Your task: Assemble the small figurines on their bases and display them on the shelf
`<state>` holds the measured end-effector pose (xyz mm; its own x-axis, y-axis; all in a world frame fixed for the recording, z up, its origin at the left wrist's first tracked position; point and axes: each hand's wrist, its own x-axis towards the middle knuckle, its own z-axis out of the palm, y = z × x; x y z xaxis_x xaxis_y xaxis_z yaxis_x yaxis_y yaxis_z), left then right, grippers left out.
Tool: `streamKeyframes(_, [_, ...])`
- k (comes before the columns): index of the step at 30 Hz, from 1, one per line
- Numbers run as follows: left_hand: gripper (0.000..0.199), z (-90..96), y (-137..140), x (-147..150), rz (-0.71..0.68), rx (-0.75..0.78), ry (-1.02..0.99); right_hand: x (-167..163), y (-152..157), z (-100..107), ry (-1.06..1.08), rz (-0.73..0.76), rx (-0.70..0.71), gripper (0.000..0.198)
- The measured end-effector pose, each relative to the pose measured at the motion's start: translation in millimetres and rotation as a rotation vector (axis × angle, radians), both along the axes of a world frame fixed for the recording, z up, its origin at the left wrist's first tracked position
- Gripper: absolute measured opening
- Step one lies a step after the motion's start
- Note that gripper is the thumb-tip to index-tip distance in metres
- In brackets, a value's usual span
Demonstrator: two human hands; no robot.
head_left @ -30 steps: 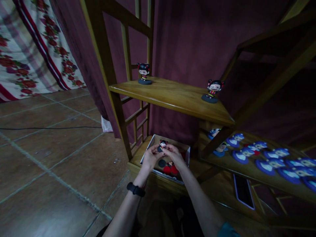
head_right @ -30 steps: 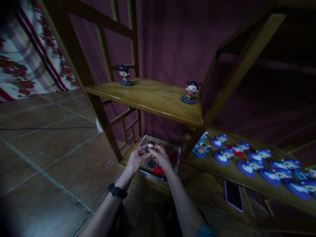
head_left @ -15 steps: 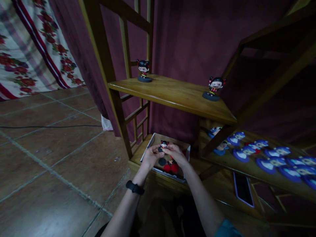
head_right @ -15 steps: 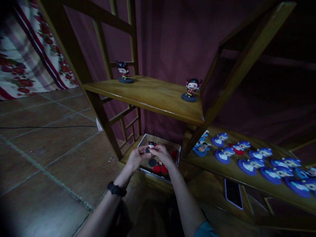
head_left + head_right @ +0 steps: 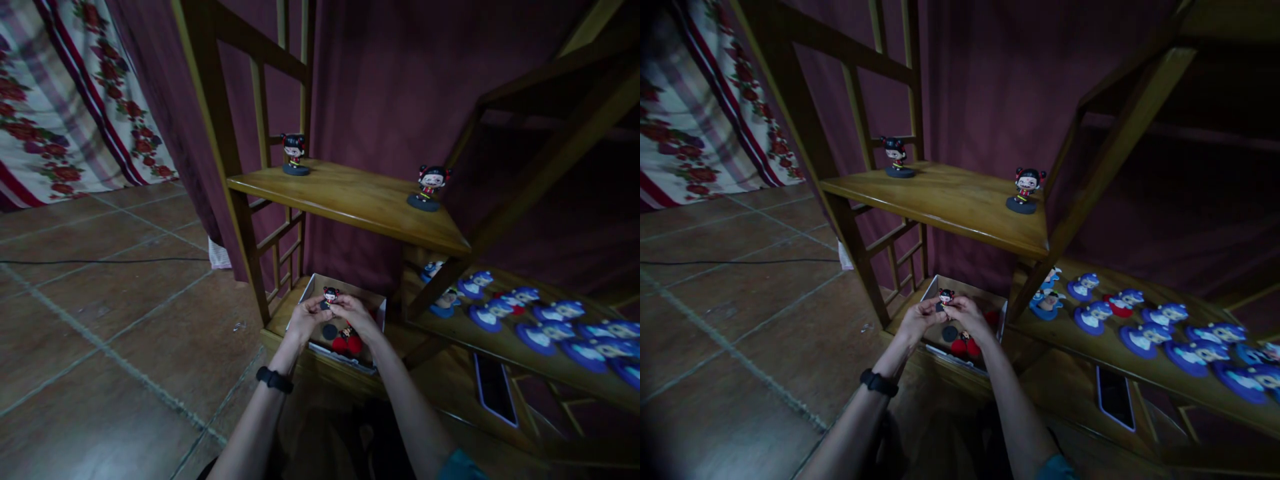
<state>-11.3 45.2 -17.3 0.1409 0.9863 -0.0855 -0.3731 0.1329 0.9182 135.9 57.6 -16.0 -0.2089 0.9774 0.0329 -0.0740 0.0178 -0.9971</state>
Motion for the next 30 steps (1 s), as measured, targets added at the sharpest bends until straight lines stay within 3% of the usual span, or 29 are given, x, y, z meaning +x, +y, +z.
streamKeyframes(4, [0.059,1.4,2,0,0.075,-0.016,-0.052,2,0,-6,0.081,-0.050,-0.017,0.037])
streamKeyframes(7, [0.056,4.2,1,0,0.068,-0.006,-0.075,3,0,-10,0.144,-0.008,-0.062,0.040])
streamKeyframes(15, [0.044,11.8,-3,-1,0.055,0.057,0.060,-6,-1,4,0.138,-0.048,-0.019,0.038])
streamKeyframes(24, [0.037,8.1,-3,-7,-0.002,-0.157,-0.297,-12,-4,6,0.106,-0.093,0.076,0.034])
streamKeyframes(30, [0.032,8.1,-3,-7,-0.035,-0.157,-0.364,-11,-8,14,0.126,-0.057,0.123,0.033])
